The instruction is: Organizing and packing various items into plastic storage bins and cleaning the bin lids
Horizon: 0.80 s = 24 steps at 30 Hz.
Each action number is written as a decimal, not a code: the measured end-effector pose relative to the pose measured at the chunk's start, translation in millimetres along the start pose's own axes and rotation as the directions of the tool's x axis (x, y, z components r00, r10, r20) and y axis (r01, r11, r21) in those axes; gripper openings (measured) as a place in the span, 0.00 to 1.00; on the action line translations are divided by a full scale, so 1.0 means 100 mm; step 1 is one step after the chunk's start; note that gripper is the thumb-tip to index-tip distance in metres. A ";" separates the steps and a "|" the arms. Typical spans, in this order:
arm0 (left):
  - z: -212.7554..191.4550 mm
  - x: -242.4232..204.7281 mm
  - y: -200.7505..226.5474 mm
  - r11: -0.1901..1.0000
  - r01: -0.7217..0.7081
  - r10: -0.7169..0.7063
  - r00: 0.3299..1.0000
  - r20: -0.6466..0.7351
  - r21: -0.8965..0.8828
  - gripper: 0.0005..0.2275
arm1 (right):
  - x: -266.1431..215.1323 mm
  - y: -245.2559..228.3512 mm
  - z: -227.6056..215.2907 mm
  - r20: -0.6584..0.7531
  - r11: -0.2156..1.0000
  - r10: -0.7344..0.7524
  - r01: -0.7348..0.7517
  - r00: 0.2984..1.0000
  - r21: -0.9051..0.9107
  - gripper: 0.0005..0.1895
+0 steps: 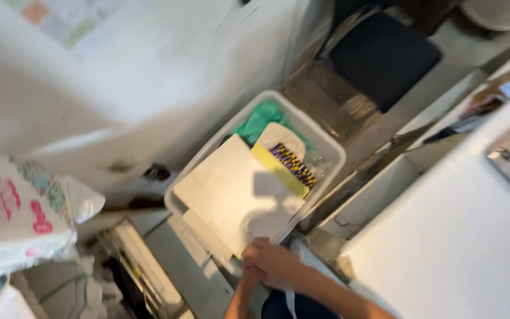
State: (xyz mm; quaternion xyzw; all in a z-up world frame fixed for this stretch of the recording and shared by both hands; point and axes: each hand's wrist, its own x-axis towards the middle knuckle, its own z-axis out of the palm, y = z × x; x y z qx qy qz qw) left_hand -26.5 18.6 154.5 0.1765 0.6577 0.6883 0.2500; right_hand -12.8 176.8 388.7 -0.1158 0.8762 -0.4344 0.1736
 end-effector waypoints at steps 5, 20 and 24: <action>0.54 0.06 0.86 0.936 0.350 -0.328 0.812 0.483 0.048 0.15 | -0.81 -0.53 0.00 -0.364 0.905 0.210 -0.040 0.907 0.424 0.08; 3.11 -0.98 1.87 0.845 0.457 -0.411 0.223 0.884 0.277 0.34 | -3.93 -1.03 0.50 -0.774 0.787 0.617 -0.098 0.140 0.609 0.09; 3.61 -1.59 1.89 0.815 0.340 -0.511 0.043 0.858 0.469 0.28 | -4.48 -1.18 0.88 -0.746 0.737 0.660 -0.118 -0.084 0.666 0.05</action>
